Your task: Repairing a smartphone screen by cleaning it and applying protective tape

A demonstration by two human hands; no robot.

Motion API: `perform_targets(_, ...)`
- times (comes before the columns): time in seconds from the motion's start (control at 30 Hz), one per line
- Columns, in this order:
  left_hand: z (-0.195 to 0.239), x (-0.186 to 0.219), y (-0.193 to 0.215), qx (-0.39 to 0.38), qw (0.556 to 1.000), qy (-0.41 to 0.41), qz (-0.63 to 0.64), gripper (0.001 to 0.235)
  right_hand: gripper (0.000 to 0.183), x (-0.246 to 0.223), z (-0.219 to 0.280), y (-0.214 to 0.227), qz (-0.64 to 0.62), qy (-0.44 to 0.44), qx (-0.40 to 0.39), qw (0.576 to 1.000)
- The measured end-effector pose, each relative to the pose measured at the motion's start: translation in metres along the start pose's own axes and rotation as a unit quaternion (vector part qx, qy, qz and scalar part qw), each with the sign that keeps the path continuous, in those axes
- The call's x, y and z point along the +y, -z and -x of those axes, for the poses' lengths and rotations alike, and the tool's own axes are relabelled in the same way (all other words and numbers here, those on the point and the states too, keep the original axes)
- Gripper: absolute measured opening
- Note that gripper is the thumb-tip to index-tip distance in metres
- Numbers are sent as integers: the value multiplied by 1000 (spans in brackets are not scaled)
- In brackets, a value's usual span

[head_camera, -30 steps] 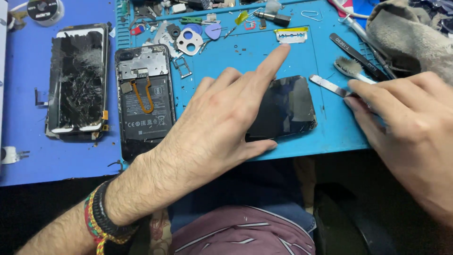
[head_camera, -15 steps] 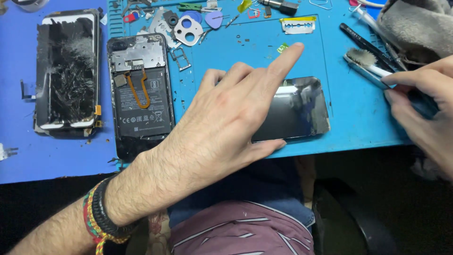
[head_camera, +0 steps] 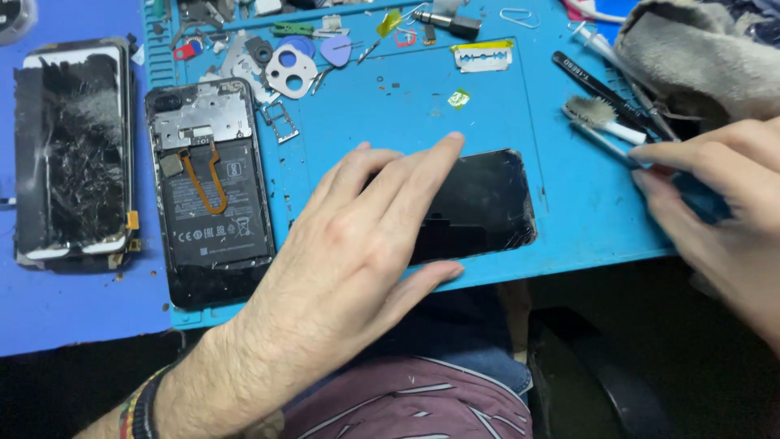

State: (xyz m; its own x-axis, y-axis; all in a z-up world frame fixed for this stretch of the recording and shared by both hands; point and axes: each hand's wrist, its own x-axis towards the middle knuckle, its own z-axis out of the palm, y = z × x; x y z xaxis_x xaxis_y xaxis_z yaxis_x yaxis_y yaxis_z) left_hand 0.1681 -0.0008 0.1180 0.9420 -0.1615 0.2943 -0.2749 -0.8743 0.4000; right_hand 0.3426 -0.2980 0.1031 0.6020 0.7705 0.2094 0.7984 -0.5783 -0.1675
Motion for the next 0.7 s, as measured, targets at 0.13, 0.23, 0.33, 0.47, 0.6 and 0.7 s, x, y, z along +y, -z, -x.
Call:
perform_targets(0.13, 1, -1, 1, -7, 999, 22, 39, 99, 15, -13, -7, 15, 33, 48, 33, 998)
perform_targets(0.23, 4, 6, 3, 2, 998, 31, 46, 102, 32, 3, -10, 25, 57, 81, 77, 992)
perform_targets(0.33, 14, 21, 12, 36, 998, 14, 52, 85, 60, 2, -34, 32, 177, 94, 118, 973)
perform_targets(0.47, 46, 39, 10, 168, 985, -3, 45, 37, 32, 9, -54, 24, 310, 38, 115, 943)
perform_targets(0.6, 96, 42, -21, 234, 970, 57, 40, 23, 40, 49, -51, 26, 165, 53, 169, 970)
perform_targets(0.7, 129, 36, -46, 243, 969, 42, 31, 20, 25, 83, -58, 17, 120, 38, 198, 972)
